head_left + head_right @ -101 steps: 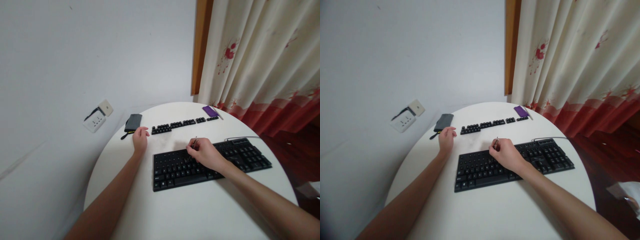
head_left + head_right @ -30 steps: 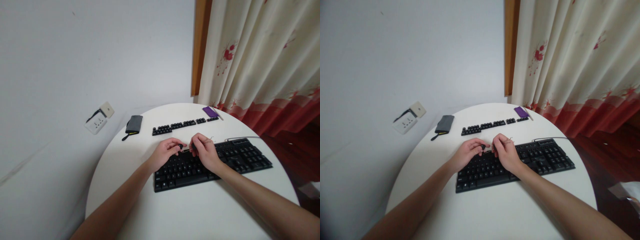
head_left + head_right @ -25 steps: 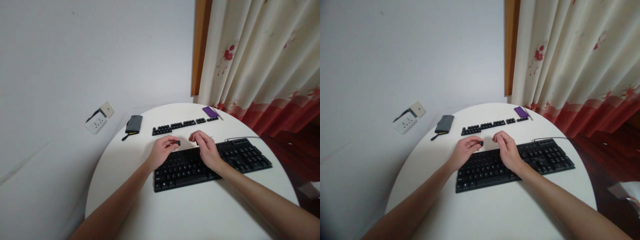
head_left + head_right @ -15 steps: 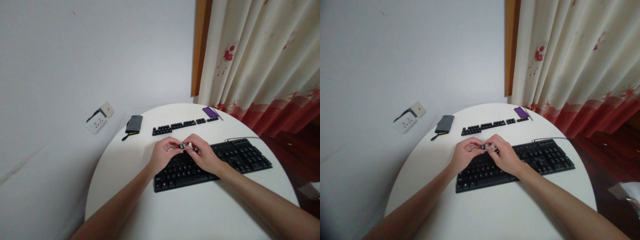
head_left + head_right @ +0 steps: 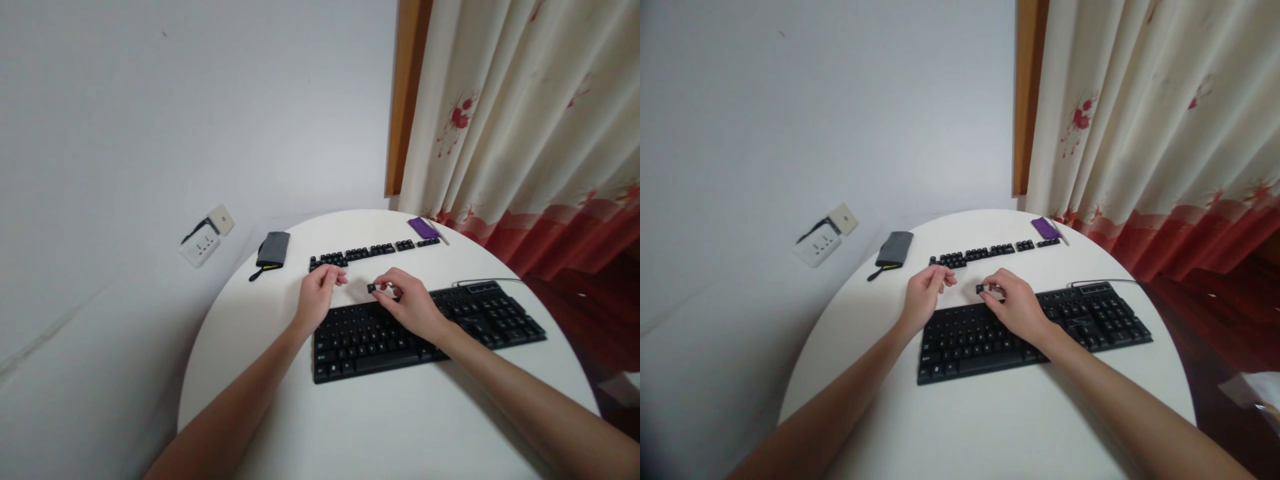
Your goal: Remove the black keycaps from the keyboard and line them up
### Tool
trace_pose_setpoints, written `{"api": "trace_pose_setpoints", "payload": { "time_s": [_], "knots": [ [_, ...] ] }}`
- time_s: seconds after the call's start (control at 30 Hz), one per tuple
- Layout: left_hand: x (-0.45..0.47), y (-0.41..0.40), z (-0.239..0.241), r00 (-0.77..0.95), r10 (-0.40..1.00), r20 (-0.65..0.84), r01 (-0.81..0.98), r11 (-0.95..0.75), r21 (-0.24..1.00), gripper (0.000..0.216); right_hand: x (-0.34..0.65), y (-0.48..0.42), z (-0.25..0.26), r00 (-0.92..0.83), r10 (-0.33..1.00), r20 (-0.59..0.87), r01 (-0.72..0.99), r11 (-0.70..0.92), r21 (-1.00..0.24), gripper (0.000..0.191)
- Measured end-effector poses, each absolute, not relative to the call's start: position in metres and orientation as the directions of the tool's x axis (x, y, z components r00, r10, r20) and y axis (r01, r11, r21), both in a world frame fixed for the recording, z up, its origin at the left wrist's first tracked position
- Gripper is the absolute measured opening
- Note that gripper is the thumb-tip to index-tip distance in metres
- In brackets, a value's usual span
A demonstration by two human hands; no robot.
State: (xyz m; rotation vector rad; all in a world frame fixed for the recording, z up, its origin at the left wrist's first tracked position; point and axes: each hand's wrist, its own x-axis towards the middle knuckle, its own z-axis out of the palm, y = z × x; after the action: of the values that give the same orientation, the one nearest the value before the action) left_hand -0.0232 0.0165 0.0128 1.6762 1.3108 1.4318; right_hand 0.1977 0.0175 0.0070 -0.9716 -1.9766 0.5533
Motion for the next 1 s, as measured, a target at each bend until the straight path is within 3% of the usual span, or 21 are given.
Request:
{"api": "trace_pose_setpoints", "payload": {
  "time_s": [0.13, 0.3, 0.73, 1.0],
  "knots": [
    [-0.044, 0.035, 0.006, -0.288, 0.875, 0.388, 0.275, -0.313, 0.909, 0.036, 0.193, 0.049, -0.002, -0.254, 0.893, 0.372, 0.654, 0.442, -0.614, 0.010],
    [-0.069, 0.055, -0.012, -0.388, 0.827, 0.407, 0.339, -0.282, 0.897, 0.037, 0.175, 0.085, -0.004, -0.255, 0.951, 0.176, 0.830, 0.309, -0.465, 0.014],
    [-0.089, 0.072, -0.028, -0.461, 0.798, 0.387, 0.377, -0.218, 0.900, 0.035, 0.148, 0.106, -0.015, -0.230, 0.967, 0.113, 0.878, 0.256, -0.405, 0.019],
    [-0.087, 0.072, -0.028, -0.461, 0.802, 0.380, 0.373, -0.214, 0.903, 0.035, 0.144, 0.102, -0.015, -0.128, 0.989, 0.079, 0.908, 0.149, -0.392, 0.021]
  ]
}}
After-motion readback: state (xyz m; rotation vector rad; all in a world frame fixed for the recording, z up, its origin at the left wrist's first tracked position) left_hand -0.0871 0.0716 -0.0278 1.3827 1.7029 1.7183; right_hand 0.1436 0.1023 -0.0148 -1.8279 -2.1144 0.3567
